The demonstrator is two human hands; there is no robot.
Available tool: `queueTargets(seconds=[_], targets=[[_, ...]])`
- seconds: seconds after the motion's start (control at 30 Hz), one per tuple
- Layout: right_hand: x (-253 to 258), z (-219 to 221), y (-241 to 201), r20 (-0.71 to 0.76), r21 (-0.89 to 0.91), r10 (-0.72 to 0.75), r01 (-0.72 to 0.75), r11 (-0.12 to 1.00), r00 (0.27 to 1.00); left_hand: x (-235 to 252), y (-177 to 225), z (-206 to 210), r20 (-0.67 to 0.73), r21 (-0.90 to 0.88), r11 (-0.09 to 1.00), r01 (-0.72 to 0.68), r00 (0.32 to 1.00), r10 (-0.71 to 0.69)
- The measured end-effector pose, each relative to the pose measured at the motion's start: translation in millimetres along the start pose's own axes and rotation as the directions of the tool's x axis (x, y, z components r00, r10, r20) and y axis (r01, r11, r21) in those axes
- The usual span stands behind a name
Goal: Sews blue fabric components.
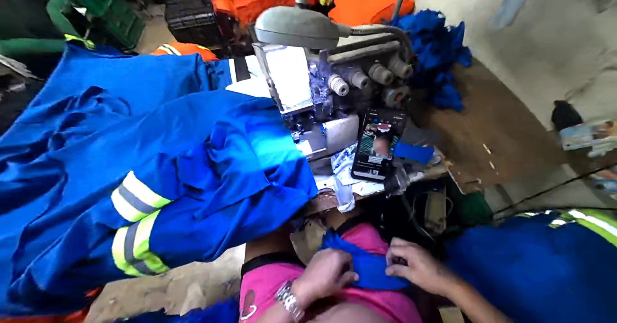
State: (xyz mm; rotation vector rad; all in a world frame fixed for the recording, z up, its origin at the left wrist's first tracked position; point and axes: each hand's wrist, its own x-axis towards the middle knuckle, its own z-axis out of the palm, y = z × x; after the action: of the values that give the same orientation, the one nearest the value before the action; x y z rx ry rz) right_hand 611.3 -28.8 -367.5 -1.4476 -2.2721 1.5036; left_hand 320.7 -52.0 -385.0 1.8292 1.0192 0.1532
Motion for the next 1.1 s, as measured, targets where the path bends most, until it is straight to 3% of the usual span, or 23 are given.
queueTargets(seconds=[0.13, 0.17, 0.2, 0.27, 0.33, 0.37, 0.43, 0.47, 0.53, 0.6, 0.67, 0.73, 0.83, 0.97, 1.03, 1.1], targets=[[-18.7, -9.7, -2.1, -0.126, 0.074, -0.284, 0.294, 0.953, 0.951, 11.6, 1.5, 0.3, 0.081, 0.093, 0.996, 0.011, 0.997, -0.019], [-19.6, -7.5, -0.4, -0.109, 0.099, -0.291, 0.301, 0.948, 0.951, 12.5, 2.5, 1.1, 0.093, 0.107, 0.994, 0.004, 0.996, -0.014], [-21.2, -7.4, 4.1, -0.055, 0.1, -0.235, 0.24, 0.966, 0.97, 13.7, 3.0, 2.4, 0.102, 0.116, 0.993, 0.0, 0.995, -0.012], [-27.1, -23.3, 25.5, 0.158, 0.006, 0.009, -0.01, 1.0, 0.987, 14.8, 3.0, 1.9, 0.118, 0.126, 0.992, 0.003, 0.993, -0.018], [-39.4, -49.2, 60.1, 0.308, -0.184, 0.264, -0.215, 0.959, 0.914, 12.4, 3.1, -1.3, 0.131, 0.121, 0.993, 0.018, 0.991, -0.034], [-47.4, -59.6, 75.7, 0.335, -0.283, 0.349, -0.26, 0.923, 0.875, 10.6, 3.8, -5.0, 0.133, 0.113, 0.993, 0.019, 0.991, -0.034], [-59.0, -74.4, 80.6, 0.359, -0.358, 0.383, -0.253, 0.899, 0.852, 8.4, 10.8, -17.0, 0.059, 0.079, 0.996, -0.027, 0.998, 0.023], [-59.5, -79.0, 60.9, 0.379, -0.311, 0.323, -0.209, 0.927, 0.867, 10.1, 17.2, -23.9, -0.033, 0.028, 0.995, -0.095, 0.995, 0.095], [-55.4, -76.1, -6.1, 0.417, -0.041, 0.032, -0.016, 0.999, 0.908, 21.9, 39.7, -35.7, -0.132, -0.154, 0.939, -0.308, 0.948, 0.289], [-45.0, -71.1, -55.1, 0.427, 0.285, -0.267, 0.151, 0.946, 0.864, 35.2, 67.9, -45.7, 0.068, -0.37, 0.855, -0.363, 0.907, 0.415], [-36.4, -81.3, -54.8, 0.343, 0.433, -0.371, 0.206, 0.878, 0.863, 36.8, 74.2, -56.0, 0.312, -0.443, 0.871, -0.211, 0.875, 0.371], [-39.6, -95.4, -22.2, 0.242, 0.524, -0.348, 0.18, 0.833, 0.906, 19.0, 55.2, -73.9, 0.46, -0.413, 0.91, -0.032, 0.855, 0.238], [-47.6, -89.7, 22.9, 0.089, 0.666, -0.249, 0.129, 0.735, 0.964, -26.9, 7.4, -104.1, 0.443, -0.355, 0.933, 0.062, 0.89, 0.11], [-45.1, -64.9, 49.6, -0.064, 0.755, 0.069, 0.003, 0.655, 0.996, -100.7, -41.9, -121.5, 0.322, -0.301, 0.947, 0.111, 0.947, -0.009], [-43.1, -56.9, 57.2, -0.148, 0.788, 0.209, -0.013, 0.615, 0.967, -143.6, -56.0, -121.2, 0.216, -0.419, 0.89, 0.181, 0.972, -0.096], [-43.9, -51.4, 62.9, -0.203, 0.824, 0.272, 0.014, 0.567, 0.941, -185.2, -70.9, -112.0, 0.031, -0.561, 0.812, 0.161, 0.984, -0.174]])
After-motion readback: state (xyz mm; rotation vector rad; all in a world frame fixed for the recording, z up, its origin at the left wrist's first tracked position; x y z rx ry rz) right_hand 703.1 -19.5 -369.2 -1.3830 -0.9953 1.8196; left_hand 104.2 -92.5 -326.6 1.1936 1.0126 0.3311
